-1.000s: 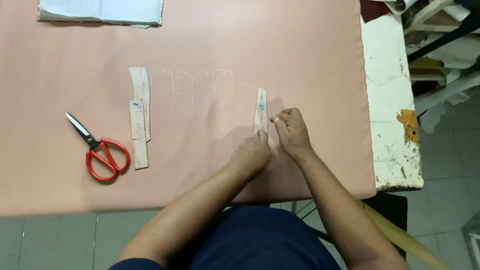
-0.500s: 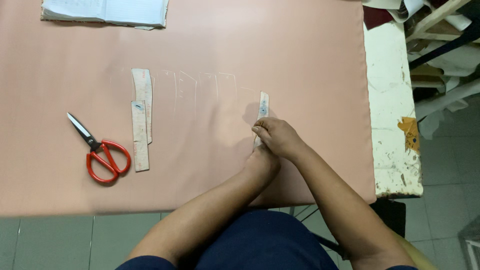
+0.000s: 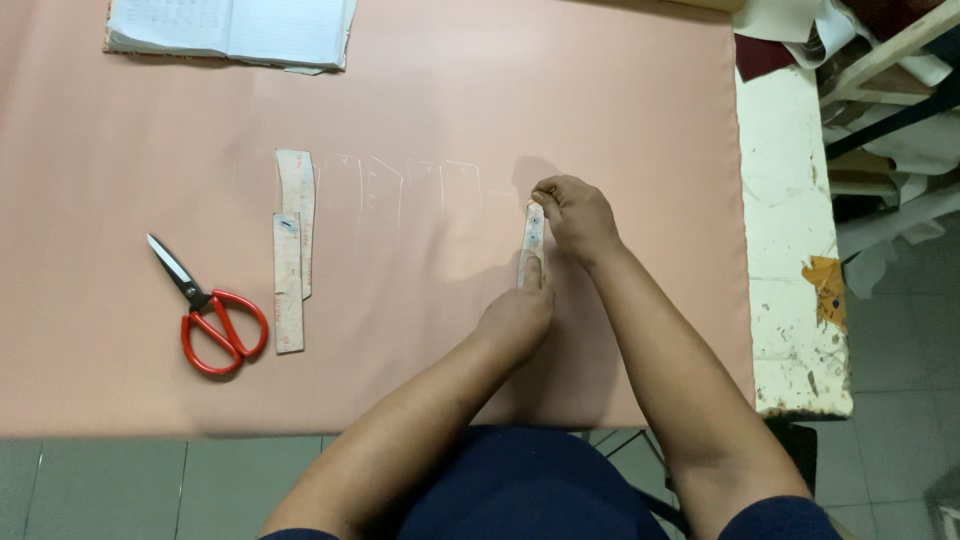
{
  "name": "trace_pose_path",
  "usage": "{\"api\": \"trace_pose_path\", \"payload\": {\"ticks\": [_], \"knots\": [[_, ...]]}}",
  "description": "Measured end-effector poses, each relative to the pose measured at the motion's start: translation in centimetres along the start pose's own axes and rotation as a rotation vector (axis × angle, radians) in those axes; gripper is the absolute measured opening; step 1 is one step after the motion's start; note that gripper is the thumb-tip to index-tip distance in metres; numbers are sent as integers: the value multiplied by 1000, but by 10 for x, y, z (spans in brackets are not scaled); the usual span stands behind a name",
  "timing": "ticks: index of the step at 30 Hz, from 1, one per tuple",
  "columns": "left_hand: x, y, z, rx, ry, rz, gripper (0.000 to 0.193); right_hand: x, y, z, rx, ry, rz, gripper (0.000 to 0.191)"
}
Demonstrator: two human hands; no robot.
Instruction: The person uses a pencil and a curved ruler to trace and mark multiple pattern outlines on a large sheet of pink material. They repeatedly reposition the ruler and draw along its edges to create curved lines, then freehand connect segments to complete the pattern shapes.
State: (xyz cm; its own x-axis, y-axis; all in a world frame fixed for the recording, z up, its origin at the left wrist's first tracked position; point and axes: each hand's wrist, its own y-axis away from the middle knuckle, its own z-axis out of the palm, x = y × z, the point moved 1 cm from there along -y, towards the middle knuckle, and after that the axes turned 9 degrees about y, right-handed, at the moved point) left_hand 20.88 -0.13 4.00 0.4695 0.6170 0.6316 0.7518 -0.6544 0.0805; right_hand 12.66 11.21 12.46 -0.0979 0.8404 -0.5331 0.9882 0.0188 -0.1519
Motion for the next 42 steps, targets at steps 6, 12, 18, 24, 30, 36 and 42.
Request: {"api": "trace_pose_path", "payload": {"ticks": [6,12,18,24,30,36,42], "knots": [[-4,-1,1,-44,37,-24,46,-2,-5,-1,-11,-1,67,19],[-2,0,-3,-52,115,-91,37,-1,-1,0,19,-14,36,21],[-2,4,-8,-9,120,-72,37,2,1,2,-11,-30,123,21],[-3,2,-7,-28,86,-68,38,11,3,-1,-22,-27,70,20],[-12,8,-30,36,-9,-57,28,27,27,-5,-68,42,143,21],[-17,17,-42,-40,-50,-99,33,33,92,1,-122,54,112,20],[-29,9,-34,210,-176,92,51,32,154,5,-169,8,50,19]]}}
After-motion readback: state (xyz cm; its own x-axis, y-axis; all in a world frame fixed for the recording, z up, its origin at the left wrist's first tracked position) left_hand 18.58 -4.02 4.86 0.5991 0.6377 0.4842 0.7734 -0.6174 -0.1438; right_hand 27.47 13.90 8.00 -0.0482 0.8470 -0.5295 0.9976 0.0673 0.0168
